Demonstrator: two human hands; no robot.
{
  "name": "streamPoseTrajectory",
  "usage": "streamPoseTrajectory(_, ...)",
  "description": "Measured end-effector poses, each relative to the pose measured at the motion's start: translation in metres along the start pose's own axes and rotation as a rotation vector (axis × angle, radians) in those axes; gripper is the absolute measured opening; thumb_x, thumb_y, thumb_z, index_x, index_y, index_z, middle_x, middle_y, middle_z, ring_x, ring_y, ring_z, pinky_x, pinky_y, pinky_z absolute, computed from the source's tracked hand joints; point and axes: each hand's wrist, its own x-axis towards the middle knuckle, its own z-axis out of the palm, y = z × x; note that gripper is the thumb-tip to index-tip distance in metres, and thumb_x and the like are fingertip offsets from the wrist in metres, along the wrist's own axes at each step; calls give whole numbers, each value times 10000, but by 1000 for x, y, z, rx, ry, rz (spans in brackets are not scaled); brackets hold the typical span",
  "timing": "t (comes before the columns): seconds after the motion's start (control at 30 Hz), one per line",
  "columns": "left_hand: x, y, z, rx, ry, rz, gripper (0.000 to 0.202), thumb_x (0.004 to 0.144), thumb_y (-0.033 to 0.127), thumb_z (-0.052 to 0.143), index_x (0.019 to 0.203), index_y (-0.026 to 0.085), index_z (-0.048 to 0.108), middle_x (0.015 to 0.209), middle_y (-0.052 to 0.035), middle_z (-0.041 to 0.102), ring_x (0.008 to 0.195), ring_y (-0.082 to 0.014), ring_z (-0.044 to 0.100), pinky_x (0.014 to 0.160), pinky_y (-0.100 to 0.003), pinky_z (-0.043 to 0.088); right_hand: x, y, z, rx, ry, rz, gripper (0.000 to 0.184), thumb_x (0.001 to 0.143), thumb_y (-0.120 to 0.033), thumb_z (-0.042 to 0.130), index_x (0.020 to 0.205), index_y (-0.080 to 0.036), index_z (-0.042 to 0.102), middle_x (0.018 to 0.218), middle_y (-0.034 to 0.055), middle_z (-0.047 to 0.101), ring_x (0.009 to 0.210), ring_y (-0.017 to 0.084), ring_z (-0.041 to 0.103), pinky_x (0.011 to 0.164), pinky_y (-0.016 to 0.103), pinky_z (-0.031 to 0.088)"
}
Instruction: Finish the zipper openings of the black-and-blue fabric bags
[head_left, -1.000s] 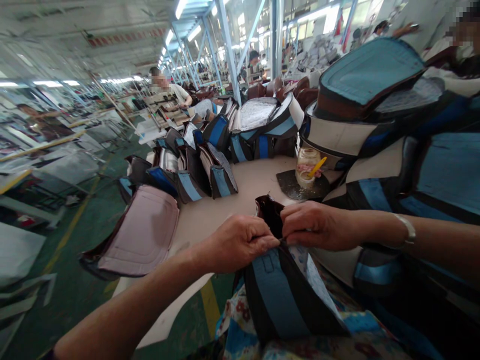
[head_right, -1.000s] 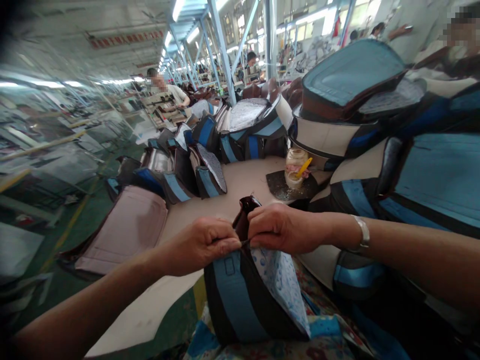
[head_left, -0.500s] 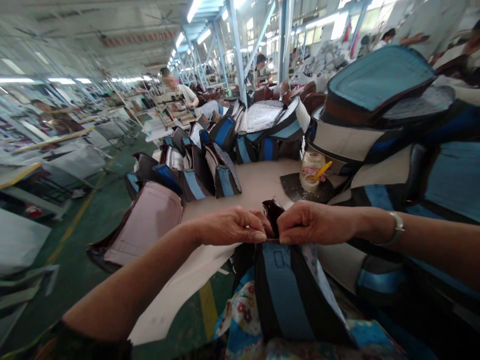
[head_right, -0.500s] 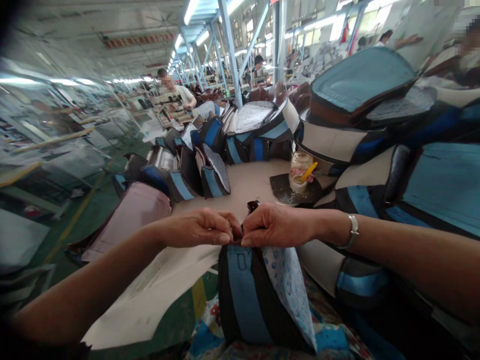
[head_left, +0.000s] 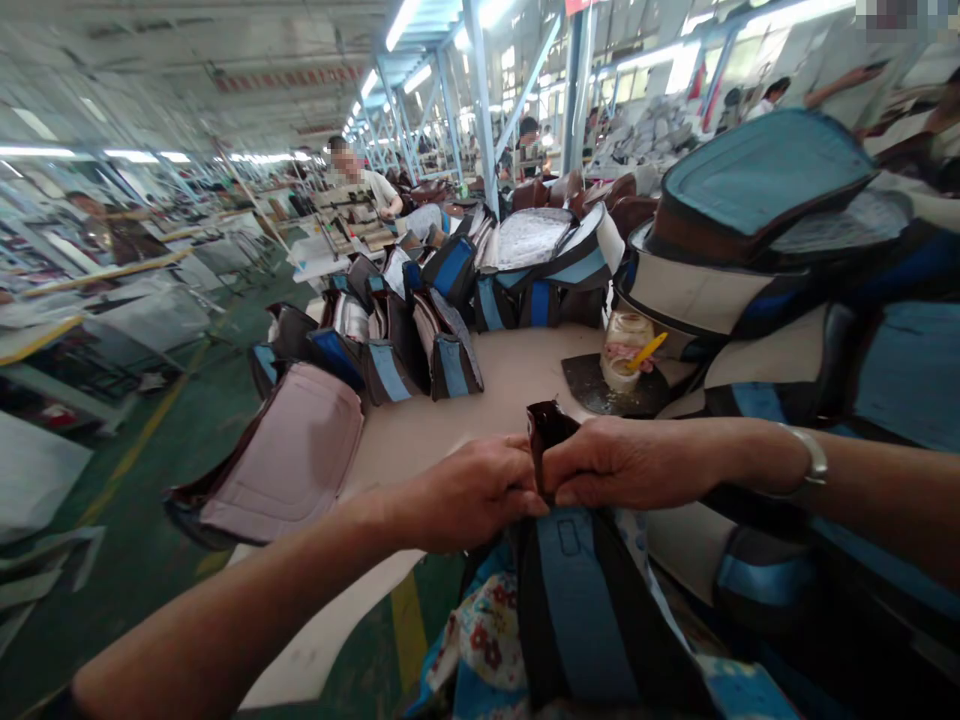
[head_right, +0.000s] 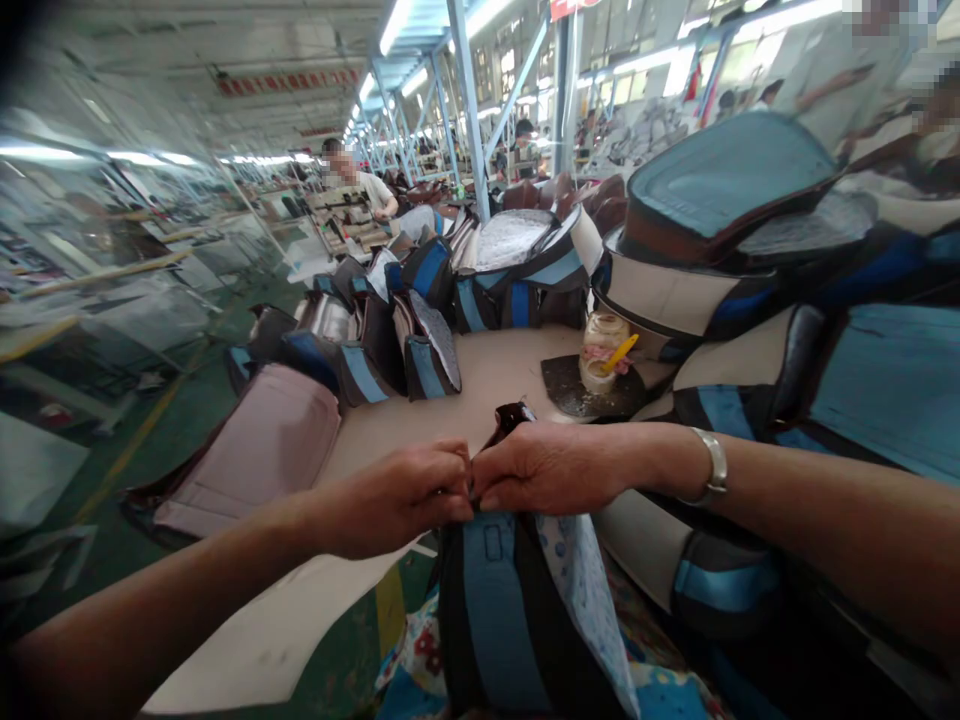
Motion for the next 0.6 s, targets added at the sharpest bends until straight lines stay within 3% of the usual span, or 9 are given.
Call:
streamPoseTrajectory(0.1,-4,7,2,80,25,41,192,962,283,507,832,163,582,870,-31,539,776,-140,499,707,-246,409,2,-11,7,-52,47,-5,160,909,-99,476,846,-139,618,712,-28,529,624,70,444,587,182,344)
streamPoseTrajectory(0.23,-7,12,1,58,70,57,218,960,301,523,815,155,595,857,-28,539,770,-133,489,734,-237,411,1,-11,32,-115,223,47,192,912,-174,488,744,-146,578,643,-36,487,555,62,378,532,194,296)
streamPoseTrajectory(0.43,-2,5,-6,-253,-110,9,356,929,482,539,876,164,690,938,-63,607,902,-166,574,838,-254,461,-2,-7,50,-105,391,-127,150,738,-79,505,628,-163,447,582,-58,380,514,57,297,498,209,255)
streamPoseTrajectory(0.53,4,1,-2,-206,-55,68,394,918,544,507,879,213,716,864,-47,638,850,-172,615,794,-264,505,4,2,50,-30,370,-78,188,667,-110,539,571,-179,393,551,-61,376,481,54,325,460,197,261)
streamPoseTrajectory(0.6,13,-1,-2,-84,5,195,254,900,532,546,907,337,709,892,12,658,786,-157,628,677,-256,533,6,17,44,79,267,26,233,696,-175,575,537,-189,405,535,-55,404,475,66,385,451,191,296)
